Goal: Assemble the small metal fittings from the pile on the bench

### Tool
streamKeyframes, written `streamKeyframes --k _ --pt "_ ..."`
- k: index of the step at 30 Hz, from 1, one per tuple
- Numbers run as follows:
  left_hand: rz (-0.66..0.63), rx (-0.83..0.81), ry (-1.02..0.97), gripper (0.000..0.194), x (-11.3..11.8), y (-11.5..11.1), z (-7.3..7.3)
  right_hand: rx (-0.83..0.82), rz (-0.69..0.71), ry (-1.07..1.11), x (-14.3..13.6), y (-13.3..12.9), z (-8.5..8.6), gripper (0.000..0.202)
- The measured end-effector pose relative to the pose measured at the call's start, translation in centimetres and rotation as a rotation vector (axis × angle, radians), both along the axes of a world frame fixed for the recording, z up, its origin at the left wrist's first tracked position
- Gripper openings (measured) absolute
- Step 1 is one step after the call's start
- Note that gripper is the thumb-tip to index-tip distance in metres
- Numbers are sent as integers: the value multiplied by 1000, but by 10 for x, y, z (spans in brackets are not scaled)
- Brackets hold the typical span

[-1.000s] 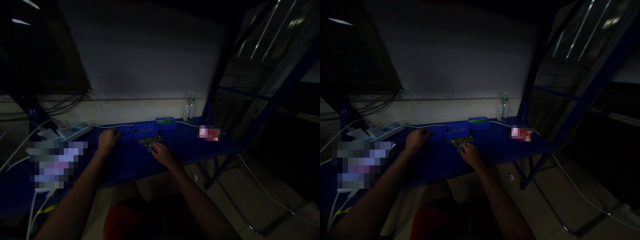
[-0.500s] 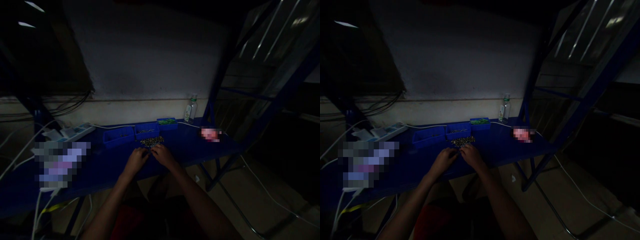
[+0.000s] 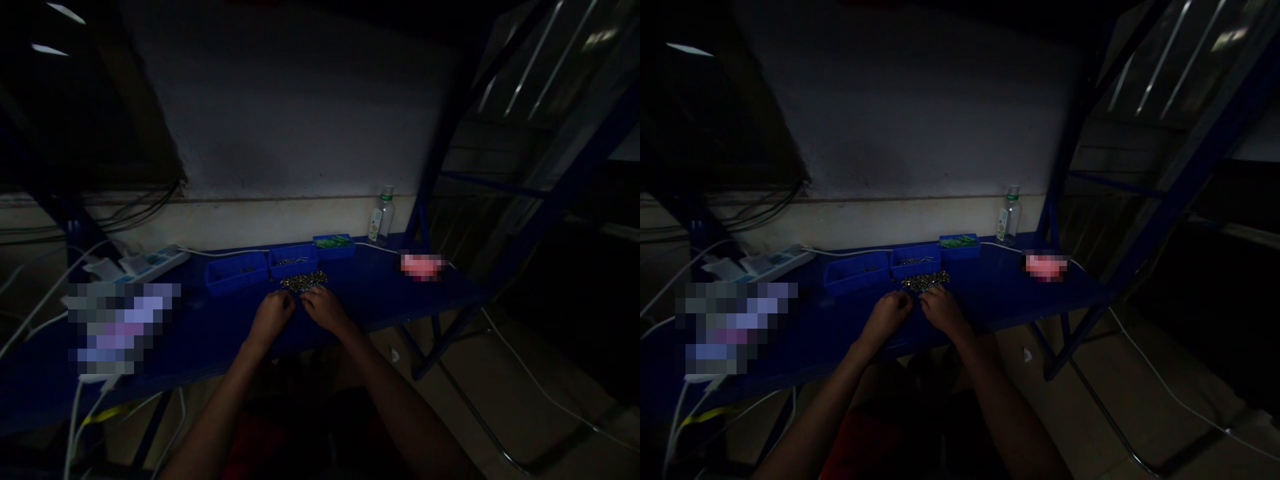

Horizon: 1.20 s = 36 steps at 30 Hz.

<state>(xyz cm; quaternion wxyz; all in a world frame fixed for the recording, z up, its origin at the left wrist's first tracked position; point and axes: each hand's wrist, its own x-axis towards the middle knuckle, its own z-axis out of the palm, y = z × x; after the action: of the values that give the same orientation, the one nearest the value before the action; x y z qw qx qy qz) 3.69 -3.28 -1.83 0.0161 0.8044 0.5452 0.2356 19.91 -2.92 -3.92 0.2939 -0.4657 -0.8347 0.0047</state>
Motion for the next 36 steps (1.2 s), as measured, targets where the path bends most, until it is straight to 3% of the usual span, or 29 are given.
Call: streamKeyframes --k 13,18,28,36 --pt "-41 41 -109 8 -5 -11 -2 -43 13 155 2 -1 0 21" --pt "-123 -9 -184 7 -4 -17 2 -93 115 216 3 -6 1 22" --pt "-165 -84 -241 9 -2 -20 7 -115 178 160 4 -6 5 14" --pt "-150 -161 -335 12 -3 -22 11 -112 126 124 4 -7 7 13"
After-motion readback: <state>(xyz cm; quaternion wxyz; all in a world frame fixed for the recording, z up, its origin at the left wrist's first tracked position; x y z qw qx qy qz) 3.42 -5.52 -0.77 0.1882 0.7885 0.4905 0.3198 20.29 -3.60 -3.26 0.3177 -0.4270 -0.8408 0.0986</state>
